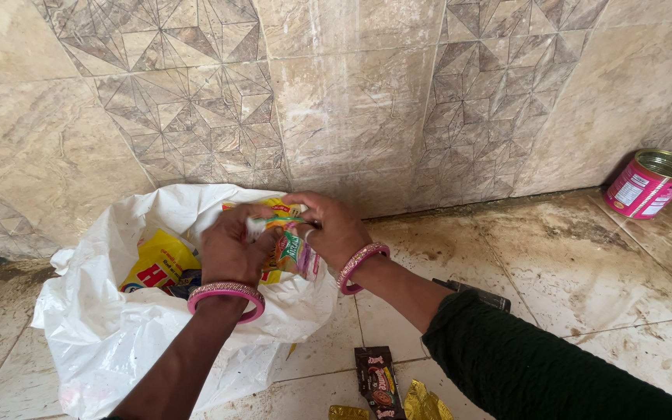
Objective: The person sorts through various plastic food wrappers and packets on a tiled floor by hand, placing some items into a large white plastic bag and moving others around the floor.
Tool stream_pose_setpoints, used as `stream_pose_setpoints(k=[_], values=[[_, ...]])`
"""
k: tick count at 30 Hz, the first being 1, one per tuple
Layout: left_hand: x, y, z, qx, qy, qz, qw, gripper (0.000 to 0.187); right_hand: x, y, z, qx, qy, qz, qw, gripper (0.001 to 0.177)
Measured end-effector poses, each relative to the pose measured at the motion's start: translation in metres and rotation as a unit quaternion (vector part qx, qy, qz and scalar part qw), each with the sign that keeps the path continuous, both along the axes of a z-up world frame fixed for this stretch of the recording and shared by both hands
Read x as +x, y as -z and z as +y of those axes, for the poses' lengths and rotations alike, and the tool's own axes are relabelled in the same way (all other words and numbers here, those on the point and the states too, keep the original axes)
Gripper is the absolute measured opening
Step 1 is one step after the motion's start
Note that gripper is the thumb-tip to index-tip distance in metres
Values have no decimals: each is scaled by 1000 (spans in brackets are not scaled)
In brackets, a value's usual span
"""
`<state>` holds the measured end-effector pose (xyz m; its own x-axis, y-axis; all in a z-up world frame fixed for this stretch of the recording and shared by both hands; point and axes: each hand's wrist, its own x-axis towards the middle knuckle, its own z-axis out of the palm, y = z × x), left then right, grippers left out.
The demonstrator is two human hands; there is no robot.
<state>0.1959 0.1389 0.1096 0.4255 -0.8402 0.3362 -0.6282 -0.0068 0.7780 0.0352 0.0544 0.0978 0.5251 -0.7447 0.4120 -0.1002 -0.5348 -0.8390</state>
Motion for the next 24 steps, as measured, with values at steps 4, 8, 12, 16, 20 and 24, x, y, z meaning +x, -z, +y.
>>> stream_pose_setpoints(k=[4, 8, 12, 16, 20, 24], values=[[6, 10, -8, -22, 5, 97, 995, 18, 4, -4, 3, 93, -10, -61, 994, 42], [15, 25, -17, -82, 22, 278, 957, 13, 2, 3, -5, 84, 7, -19, 996, 19], [17, 19, -12, -24, 10, 256, 966, 23, 4, 5, 1, 123, 19, -14, 992, 14], [13, 7, -7, 44, -2, 289, 956, 19, 15, -3, 18, 97, 49, 49, 993, 14], [10, 3, -11, 23, 15, 419, 908, 24, 29, -9, 34, 25, 108, 69, 991, 12], [12, 2, -4, 54, 20, 392, 918, 23, 35, -9, 30, 41, 114, 106, 987, 10]])
